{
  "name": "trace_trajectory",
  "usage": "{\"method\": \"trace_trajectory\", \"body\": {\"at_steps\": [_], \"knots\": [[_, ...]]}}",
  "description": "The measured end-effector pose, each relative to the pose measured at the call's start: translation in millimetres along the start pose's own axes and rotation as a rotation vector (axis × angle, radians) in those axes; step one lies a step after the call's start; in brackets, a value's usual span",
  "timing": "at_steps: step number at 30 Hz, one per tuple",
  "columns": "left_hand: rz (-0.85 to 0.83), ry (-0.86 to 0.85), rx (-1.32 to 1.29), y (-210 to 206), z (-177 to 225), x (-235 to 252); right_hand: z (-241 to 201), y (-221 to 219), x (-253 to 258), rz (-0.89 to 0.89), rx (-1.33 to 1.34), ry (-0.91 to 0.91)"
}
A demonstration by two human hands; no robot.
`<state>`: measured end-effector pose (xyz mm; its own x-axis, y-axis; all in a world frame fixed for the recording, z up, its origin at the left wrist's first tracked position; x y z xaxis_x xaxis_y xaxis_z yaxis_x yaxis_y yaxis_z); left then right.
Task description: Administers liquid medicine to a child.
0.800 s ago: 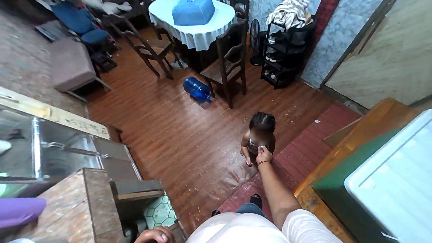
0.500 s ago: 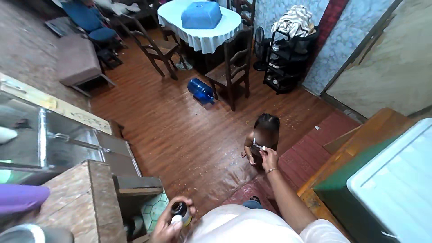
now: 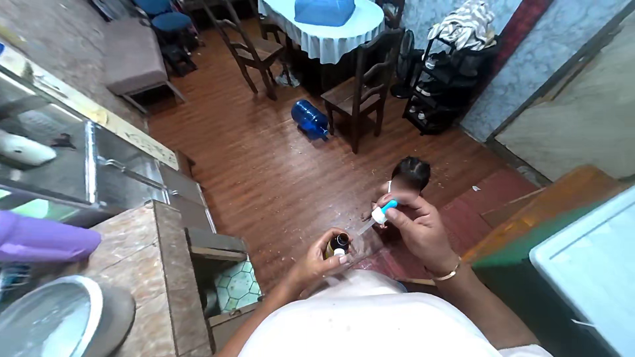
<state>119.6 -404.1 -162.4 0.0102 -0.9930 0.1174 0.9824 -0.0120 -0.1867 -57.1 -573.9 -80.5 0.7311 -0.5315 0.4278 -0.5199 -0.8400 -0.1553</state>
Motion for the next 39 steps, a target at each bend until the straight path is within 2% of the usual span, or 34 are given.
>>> {"method": "trace_trajectory", "body": {"at_steps": [3, 7, 11, 17, 25, 39], "knots": [[-0.047, 0.003, 0.060, 1, -2, 3, -3, -11, -4, -0.054, -0.123, 0.014], [-0.080, 0.055, 0.125, -6, 2, 4, 4, -18, -16, -0.211, -0.427, 0.013], [-0.125, 0.092, 0.101, -15, -4, -2, 26, -22, -36, -0.323, -0.418, -0.046], [-0.133, 0.129, 0.030, -16, -10, -7, 45, -24, -52, -0.233, -0.231, -0.061], [-0.119, 0.170, 0.060, -19, -12, -7, 60, -28, -61, -0.077, -0.251, 0.028], [-0.044, 0.162, 0.000, -26, -13, -2, 59, -18, -50, -0.139, -0.264, 0.073]]}}
Point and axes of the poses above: each hand's wrist, its own x-axis towards the middle knuckle, its own y-axis out of the back of the hand, z = x × y, the point moved 1 cm from there along x, towards the middle knuckle, and after that the axes turned 4 degrees about -z, right-handed, at the moved point
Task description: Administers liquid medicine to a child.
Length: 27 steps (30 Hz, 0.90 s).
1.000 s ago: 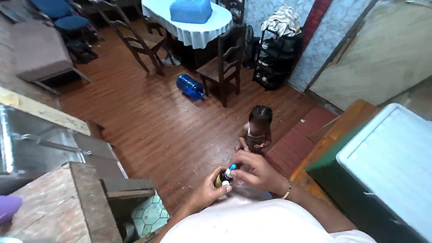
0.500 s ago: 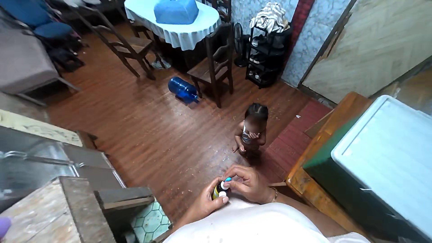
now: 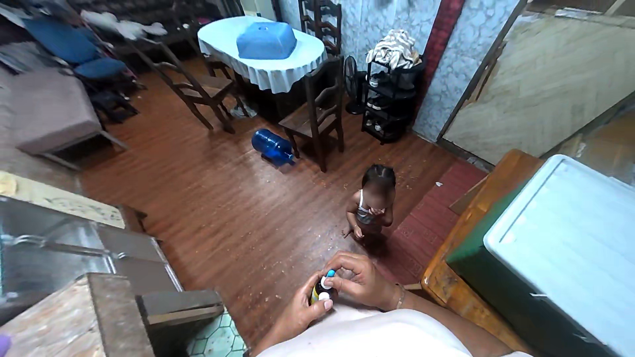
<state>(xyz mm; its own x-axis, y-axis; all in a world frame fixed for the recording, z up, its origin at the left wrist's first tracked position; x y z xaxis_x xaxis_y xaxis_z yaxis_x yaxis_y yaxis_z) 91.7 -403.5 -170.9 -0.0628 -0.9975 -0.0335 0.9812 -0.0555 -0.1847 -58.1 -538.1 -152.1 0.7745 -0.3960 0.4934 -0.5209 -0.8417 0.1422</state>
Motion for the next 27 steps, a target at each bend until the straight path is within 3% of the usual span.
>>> {"method": "trace_trajectory", "body": {"at_steps": [7, 16, 21, 27], "knots": [[0.011, 0.019, 0.007, -3, 2, 2, -2, 5, 0, 0.016, 0.074, -0.043], [0.016, 0.053, 0.016, 5, -4, 1, -6, 28, 11, 0.415, 0.648, -0.405], [0.008, 0.000, 0.007, 13, -5, -2, -2, 24, 17, 0.470, 0.778, -0.470], [-0.023, -0.033, -0.028, 28, -6, -10, -3, 8, 28, 0.449, 0.756, -0.471]]}}
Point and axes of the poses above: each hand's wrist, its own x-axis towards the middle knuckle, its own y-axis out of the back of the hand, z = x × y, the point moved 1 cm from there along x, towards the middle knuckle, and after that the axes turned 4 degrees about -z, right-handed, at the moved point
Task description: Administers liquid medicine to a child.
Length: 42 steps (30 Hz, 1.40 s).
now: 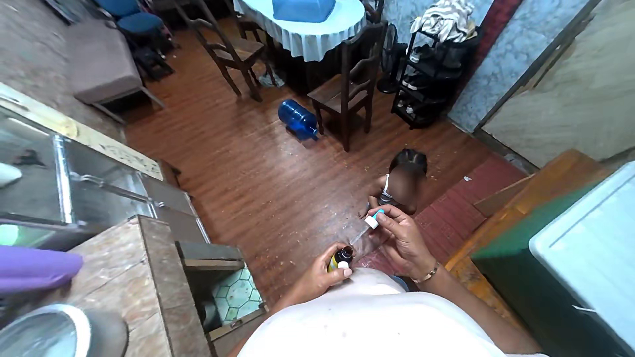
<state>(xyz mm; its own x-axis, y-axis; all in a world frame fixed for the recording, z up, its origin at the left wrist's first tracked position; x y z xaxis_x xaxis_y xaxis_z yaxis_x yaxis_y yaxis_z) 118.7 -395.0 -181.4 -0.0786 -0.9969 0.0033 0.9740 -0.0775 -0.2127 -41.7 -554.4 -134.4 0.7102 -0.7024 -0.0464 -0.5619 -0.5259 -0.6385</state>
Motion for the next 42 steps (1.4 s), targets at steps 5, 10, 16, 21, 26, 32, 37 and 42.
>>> {"method": "trace_trajectory", "body": {"at_steps": [5, 10, 16, 21, 26, 32, 37, 42], "knots": [[-0.003, 0.029, -0.006, 12, 7, -11, 10, -15, 1, -0.014, -0.005, -0.001], [0.006, 0.006, -0.014, 28, 5, -29, 24, -22, 2, 0.083, 0.077, -0.022], [0.032, 0.030, -0.065, 51, 4, -60, 28, 20, 5, 0.505, -0.002, 0.078], [0.011, 0.023, -0.094, 63, -1, -76, 27, 79, -1, 0.783, -0.038, 0.227], [0.001, -0.011, -0.070, 70, -1, -70, 29, 126, 2, 0.913, -0.058, 0.262], [0.105, -0.057, -0.041, 73, 9, -48, 35, 176, 26, 0.956, -0.172, 0.185], [0.126, -0.071, -0.007, 82, 10, -32, 46, 212, 44, 1.008, -0.139, 0.120], [0.126, -0.079, 0.016, 80, 13, -4, 50, 237, 58, 1.075, -0.117, 0.066]]}}
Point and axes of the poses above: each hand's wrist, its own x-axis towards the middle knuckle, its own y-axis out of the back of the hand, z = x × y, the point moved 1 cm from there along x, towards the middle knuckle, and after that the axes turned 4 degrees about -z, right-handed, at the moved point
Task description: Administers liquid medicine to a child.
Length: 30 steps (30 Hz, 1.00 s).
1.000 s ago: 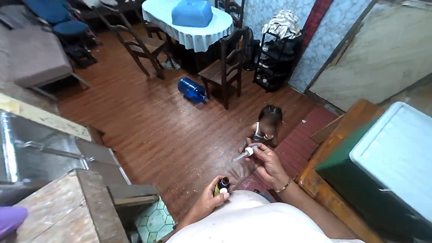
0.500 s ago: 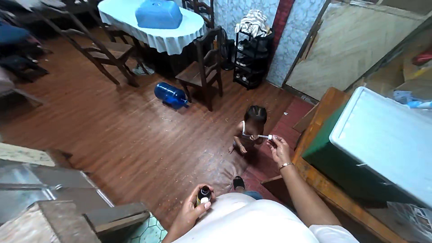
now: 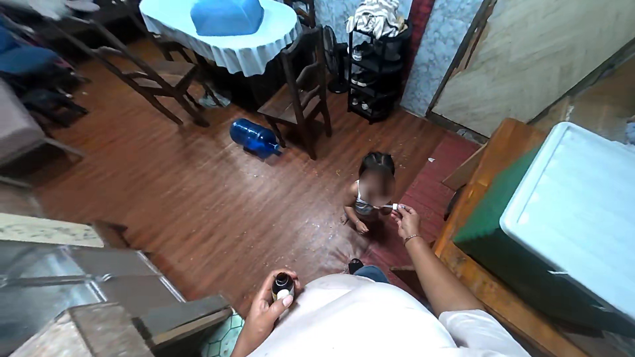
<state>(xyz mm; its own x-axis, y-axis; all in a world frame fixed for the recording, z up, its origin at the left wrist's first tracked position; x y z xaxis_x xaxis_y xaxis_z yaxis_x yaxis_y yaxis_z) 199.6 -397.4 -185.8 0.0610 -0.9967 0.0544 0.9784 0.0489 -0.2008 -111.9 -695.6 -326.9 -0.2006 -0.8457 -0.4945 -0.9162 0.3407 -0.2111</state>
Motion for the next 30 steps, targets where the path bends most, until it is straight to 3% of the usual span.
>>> {"method": "trace_trajectory", "body": {"at_steps": [12, 18, 23, 30], "knots": [[-0.030, 0.024, 0.075, -3, 0, 37, 15, -16, 51, 0.115, 0.059, -0.030], [-0.029, 0.044, 0.088, -3, 0, 45, 20, -26, 63, 0.140, 0.175, -0.102], [-0.022, 0.060, 0.115, -2, 4, 47, 29, -33, 72, 0.188, 0.119, -0.202], [-0.008, 0.046, 0.116, 1, 3, 46, 37, -34, 70, 0.235, 0.129, -0.186]]}}
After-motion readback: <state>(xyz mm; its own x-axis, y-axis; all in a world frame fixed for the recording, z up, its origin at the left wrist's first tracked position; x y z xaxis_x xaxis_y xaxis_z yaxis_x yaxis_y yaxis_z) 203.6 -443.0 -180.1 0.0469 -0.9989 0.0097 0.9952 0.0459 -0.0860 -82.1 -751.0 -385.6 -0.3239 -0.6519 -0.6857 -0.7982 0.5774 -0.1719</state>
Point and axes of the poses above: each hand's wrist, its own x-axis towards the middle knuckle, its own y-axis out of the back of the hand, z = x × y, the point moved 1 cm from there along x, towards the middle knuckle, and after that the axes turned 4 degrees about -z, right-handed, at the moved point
